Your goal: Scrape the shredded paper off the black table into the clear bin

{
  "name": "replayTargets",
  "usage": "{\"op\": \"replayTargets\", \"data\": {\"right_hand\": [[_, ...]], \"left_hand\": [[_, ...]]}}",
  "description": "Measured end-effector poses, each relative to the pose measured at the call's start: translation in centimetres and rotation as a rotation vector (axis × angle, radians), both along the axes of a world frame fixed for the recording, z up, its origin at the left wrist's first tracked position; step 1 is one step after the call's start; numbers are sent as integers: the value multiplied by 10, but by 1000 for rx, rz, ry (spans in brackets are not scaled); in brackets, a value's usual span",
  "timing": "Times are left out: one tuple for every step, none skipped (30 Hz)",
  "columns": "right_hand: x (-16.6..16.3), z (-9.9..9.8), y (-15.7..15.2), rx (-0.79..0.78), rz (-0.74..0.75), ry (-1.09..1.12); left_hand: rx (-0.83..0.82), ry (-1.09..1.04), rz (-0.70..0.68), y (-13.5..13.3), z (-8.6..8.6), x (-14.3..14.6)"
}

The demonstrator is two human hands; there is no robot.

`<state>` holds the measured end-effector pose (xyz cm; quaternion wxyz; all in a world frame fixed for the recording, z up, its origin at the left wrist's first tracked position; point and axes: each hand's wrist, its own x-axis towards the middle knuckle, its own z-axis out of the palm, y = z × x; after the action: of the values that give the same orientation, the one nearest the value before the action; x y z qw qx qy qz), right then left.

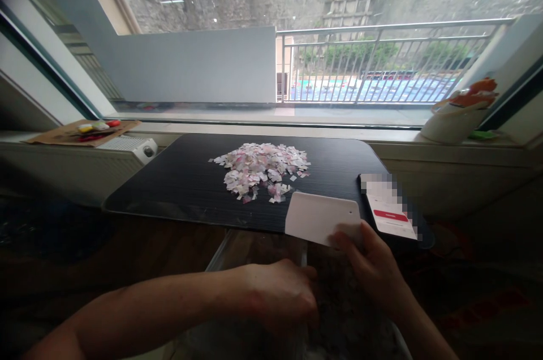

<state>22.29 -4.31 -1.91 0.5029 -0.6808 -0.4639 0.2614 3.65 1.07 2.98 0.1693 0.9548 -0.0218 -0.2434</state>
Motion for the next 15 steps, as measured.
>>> {"op": "replayTargets", "data": {"right_hand": [[3, -2, -1, 11, -14, -8], [7, -5, -1, 28, -40, -22], [11, -8, 0, 53, -65, -40], [15, -10, 1, 73, -82, -56], [18, -12, 2, 84, -85, -67], [20, -13, 3, 78, -64, -64], [21, -14, 5, 64, -33, -52], [21, -14, 6, 47, 5, -27], [19, -12, 7, 32, 41, 7], [17, -11, 7, 20, 66, 48], [14, -8, 8, 9, 79, 91], [11, -6, 7, -4, 83, 138], [8, -3, 7, -21, 81, 188], [4, 0, 6, -41, 72, 236], [1, 3, 6, -58, 62, 281]], "left_hand": [[-5, -2, 0, 0, -2, 0], [-8, -5, 0, 0, -3, 0], [-9, -12, 4, 0, -5, 0], [-11, -17, 7, 0, -6, 0], [-14, -15, 8, 0, -7, -1], [-16, -9, 10, 0, -7, 0], [-20, -2, 12, 0, -8, 0], [-21, 7, 14, 0, -7, 0], [-22, 14, 11, 0, -7, 0], [-20, 15, 7, 0, -7, -1], [-15, 6, 6, 0, -7, -2], [-7, -3, 3, 0, -7, -3], [2, -14, 3, 0, -7, -5], [14, -28, 7, 0, -7, -9], [29, -40, 14, 0, -8, -13]]}}
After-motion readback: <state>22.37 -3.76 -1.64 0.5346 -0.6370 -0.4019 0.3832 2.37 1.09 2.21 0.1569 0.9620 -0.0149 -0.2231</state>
